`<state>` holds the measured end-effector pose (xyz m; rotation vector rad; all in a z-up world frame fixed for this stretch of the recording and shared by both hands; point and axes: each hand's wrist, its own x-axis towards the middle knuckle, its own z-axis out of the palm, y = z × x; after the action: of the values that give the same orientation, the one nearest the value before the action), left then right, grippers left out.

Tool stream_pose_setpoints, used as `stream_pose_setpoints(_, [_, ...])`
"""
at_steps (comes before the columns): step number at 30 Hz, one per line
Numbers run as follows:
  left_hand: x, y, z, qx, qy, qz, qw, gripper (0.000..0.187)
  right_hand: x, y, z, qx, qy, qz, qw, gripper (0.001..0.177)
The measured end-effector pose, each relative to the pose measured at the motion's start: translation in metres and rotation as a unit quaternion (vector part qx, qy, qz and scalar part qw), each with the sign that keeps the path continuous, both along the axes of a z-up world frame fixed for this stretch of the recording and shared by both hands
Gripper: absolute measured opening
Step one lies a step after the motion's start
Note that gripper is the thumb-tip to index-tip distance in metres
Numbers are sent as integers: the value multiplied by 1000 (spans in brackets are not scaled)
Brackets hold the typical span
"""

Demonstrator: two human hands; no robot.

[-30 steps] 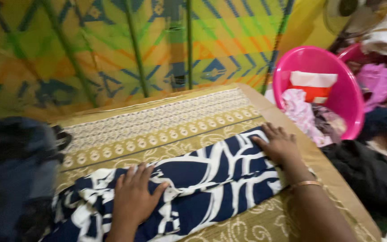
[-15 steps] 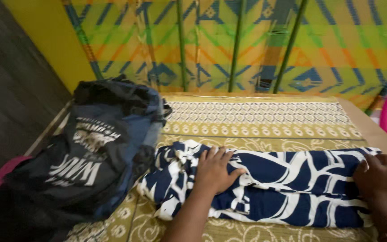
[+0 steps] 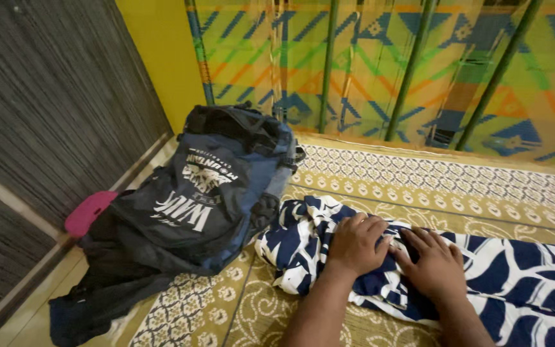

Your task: The person folds a blue and white patterned garment on a bed, then places it into a black backpack. The person then picks up a pair of black pants and begins to fold them.

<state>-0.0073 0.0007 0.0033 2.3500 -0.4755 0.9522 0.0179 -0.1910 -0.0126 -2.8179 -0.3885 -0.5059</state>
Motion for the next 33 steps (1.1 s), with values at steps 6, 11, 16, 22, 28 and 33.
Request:
stream_pose_setpoints(6, [-7, 47, 35, -166, 9, 153, 974, 17, 5, -5, -8, -18, -1, -1, 1000, 66])
stream_pose_setpoints(11, [-34, 142, 68, -40, 355, 352, 865, 36, 5, -3, -7, -21, 6, -2, 1000, 66])
stream_pose_setpoints(16, [-45, 147, 62, 3, 471, 375, 799, 62, 5, -2, -2, -31, 17, -7, 999, 65])
stream_pose_setpoints(22, [-6, 163, 22, -283, 425, 186, 840, 58, 3, -5, -1, -2, 20, 14, 1000, 65])
stream_pose_setpoints(28, [25, 195, -5, -635, 412, 158, 634, 46, 3, -3, 1, -12, 53, 2, 999, 65])
stream_pose_setpoints(33, [23, 203, -4, -436, 501, 168, 728, 47, 2, -2, 5, -10, 60, -4, 998, 66])
